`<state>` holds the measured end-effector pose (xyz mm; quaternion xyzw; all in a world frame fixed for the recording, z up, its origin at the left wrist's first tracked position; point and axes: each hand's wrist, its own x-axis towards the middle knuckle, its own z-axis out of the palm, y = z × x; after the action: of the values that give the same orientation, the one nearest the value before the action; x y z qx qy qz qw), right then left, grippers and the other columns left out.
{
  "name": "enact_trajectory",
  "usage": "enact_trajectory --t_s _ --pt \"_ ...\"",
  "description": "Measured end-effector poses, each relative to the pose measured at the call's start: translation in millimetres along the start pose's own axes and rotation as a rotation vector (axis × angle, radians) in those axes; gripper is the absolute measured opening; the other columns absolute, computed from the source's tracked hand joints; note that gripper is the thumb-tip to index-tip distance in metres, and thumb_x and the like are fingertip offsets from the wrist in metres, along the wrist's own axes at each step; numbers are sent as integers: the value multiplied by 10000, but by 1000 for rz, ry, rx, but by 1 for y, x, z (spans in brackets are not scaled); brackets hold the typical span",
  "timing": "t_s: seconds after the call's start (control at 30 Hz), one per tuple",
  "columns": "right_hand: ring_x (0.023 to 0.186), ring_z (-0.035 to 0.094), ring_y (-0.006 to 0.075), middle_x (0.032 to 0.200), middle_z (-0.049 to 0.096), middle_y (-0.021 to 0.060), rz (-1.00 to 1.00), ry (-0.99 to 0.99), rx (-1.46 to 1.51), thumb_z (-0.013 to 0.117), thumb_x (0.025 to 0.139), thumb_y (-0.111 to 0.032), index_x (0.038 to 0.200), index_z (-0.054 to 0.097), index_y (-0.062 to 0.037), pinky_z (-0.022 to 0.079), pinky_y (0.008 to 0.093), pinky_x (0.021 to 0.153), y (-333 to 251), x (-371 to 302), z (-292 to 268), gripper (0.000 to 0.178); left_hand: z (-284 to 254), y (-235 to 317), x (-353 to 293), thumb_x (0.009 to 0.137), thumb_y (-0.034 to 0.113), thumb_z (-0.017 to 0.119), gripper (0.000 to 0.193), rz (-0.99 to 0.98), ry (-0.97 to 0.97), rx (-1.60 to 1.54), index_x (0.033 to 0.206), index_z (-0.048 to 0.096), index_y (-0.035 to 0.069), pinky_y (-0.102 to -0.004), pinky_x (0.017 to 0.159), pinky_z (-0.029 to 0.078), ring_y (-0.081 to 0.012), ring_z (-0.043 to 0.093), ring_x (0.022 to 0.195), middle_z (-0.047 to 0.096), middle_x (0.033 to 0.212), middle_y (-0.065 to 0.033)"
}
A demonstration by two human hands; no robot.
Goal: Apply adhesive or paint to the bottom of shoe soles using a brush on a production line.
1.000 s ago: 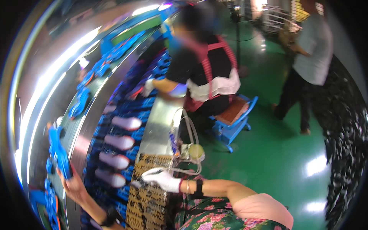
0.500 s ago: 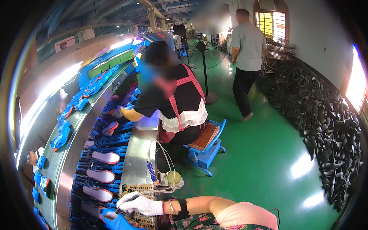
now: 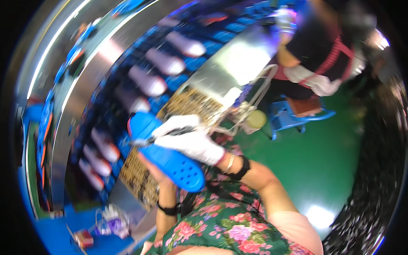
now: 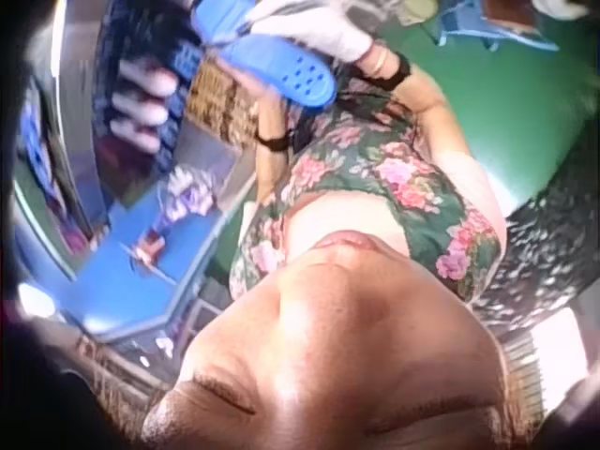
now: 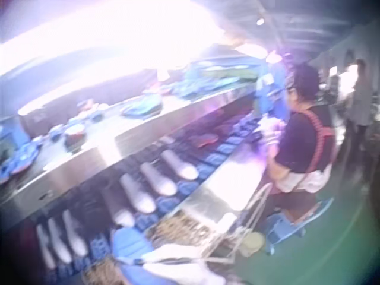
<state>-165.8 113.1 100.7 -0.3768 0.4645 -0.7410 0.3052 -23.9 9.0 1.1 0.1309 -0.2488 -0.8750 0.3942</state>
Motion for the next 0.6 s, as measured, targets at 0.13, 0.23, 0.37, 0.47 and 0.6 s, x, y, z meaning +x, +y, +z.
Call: enact_trajectory --t_s 0.13,0.23,0.37,0.47,0.6 --pt "883 720 176 969 762 113 -163 6 -201 801 808 -21 997 778 -16 577 309 789 16 12 4 191 12 4 -6 999 756 285 781 -18 95 6 1626 235 292 -468 1144 415 -278 465 1386 429 1570 -51" --pt "860 736 229 954 768 144 -286 -3 -242 808 776 -26 993 775 -9 581 333 768 14 21 16 221 15 8 -12 961 819 237 865 -14 164 52 1594 302 235 -483 1079 475 -286 550 1288 520 1473 -68" --pt "867 731 263 979 767 128 -644 16 -546 813 771 -46 1012 774 -50 578 360 776 11 29 18 244 14 2 -22 948 837 224 919 -96 119 126 1592 305 186 -481 1106 430 -284 506 1319 484 1493 -77" --pt "896 718 283 1003 762 108 -757 -78 -790 813 741 -52 1044 776 -87 566 390 792 7 21 25 307 20 -2 -24 932 856 240 978 -137 143 202 1641 215 182 -486 1240 257 -299 313 1504 296 1664 -61" --pt "832 726 264 978 762 106 -674 -195 -582 836 733 -44 1017 782 -98 574 373 742 18 3 31 294 6 5 -22 919 863 303 964 -217 167 122 1604 303 185 -472 1217 315 -292 446 1424 448 1576 -63"
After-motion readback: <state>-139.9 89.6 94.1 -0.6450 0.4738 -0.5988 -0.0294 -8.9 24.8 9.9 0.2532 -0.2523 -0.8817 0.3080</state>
